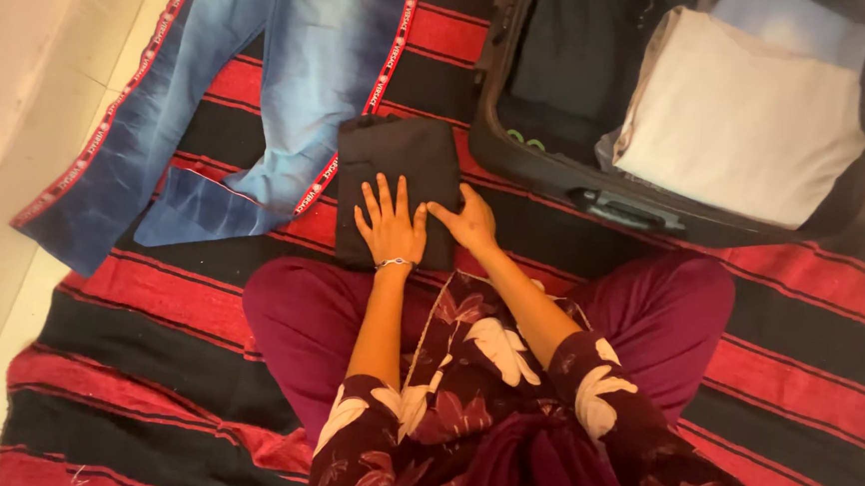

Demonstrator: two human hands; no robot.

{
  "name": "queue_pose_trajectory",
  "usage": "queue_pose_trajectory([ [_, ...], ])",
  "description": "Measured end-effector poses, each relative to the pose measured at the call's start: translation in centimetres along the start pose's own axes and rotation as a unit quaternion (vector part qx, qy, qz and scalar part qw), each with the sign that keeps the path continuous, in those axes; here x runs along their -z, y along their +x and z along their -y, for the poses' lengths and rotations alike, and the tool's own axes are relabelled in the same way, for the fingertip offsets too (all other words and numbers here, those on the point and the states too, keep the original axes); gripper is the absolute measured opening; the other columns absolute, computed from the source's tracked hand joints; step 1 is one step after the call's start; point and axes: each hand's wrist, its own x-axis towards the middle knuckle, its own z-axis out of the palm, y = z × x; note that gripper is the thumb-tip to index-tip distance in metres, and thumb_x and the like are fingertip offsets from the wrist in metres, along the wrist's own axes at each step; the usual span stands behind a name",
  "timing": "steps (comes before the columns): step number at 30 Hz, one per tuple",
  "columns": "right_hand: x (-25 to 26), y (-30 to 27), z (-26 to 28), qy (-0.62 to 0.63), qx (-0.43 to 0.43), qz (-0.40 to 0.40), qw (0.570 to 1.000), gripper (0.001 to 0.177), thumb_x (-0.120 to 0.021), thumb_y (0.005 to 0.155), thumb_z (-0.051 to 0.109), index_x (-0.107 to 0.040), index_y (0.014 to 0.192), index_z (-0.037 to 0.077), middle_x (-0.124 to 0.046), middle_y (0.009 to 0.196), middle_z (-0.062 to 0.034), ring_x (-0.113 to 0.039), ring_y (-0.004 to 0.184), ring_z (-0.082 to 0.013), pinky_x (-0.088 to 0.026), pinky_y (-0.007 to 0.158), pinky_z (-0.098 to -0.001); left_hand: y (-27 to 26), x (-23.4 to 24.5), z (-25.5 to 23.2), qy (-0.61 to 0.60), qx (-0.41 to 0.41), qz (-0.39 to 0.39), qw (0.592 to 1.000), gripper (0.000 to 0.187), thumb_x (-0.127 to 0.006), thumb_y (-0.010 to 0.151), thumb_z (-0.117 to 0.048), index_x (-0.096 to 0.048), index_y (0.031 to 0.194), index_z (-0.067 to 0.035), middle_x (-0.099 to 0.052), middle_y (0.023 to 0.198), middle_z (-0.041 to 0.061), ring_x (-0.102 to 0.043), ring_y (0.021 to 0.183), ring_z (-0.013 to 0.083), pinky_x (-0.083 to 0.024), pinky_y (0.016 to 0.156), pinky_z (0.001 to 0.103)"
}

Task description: The person sits on the floor and folds clothes, then places a dark garment and several lighter shirts into an open suitcase.

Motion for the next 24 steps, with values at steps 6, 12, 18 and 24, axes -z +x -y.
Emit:
queue_pose_trajectory([
  [6,-1.0,0.4,1.0,0.335,0.052,0.052,0.939,0.063,-0.084,0.081,0.007,-0.054,0.135,-0.001,-0.069,0.125,-0.0122,-0.067,0.113,-0.0209,-0.056,0.096,-0.035,0.6,-0.5,1.0,-0.212,0.087,0.008,0.973,0.051,-0.042,0.105,-0.046,-0.058,0.146,-0.02,-0.043,0.164,0.009,-0.025,0.158,0.0318,-0.013,0.125,0.056],
  [12,2.2,-5.1,7.9,0.147,0.288,0.034,0.946,0.066,-0.084,0.081,0.011,-0.056,0.14,0.003,-0.068,0.128,-0.0158,-0.066,0.115,-0.0271,-0.052,0.097,-0.0385,-1.0,2.5,3.6,-0.732,0.196,-0.042,0.651,0.063,-0.033,0.108,-0.051,-0.054,0.149,-0.008,-0.05,0.159,0.012,-0.035,0.154,0.0274,-0.019,0.125,0.042],
  [18,2.5,-12.5,13.3,-0.195,0.453,0.12,0.862,0.058,-0.076,0.078,0.014,-0.068,0.135,0.023,-0.073,0.122,-0.0026,-0.066,0.097,-0.0252,-0.055,0.083,-0.0347,-4.6,8.9,2.4,-0.941,0.188,-0.003,0.282,0.064,-0.038,0.105,-0.051,-0.051,0.149,-0.006,-0.051,0.154,0.013,-0.041,0.146,0.0293,-0.026,0.12,0.043],
  [24,3.9,-15.8,15.8,-0.181,0.495,0.168,0.833,0.05,-0.077,0.083,0.022,-0.067,0.131,0.019,-0.061,0.146,-0.0103,-0.057,0.119,-0.0298,-0.049,0.096,-0.0415,-5.7,10.5,0.8,-0.939,0.185,0.053,0.283,0.066,-0.042,0.104,-0.052,-0.05,0.149,-0.005,-0.051,0.153,0.014,-0.043,0.144,0.0302,-0.029,0.118,0.044],
])
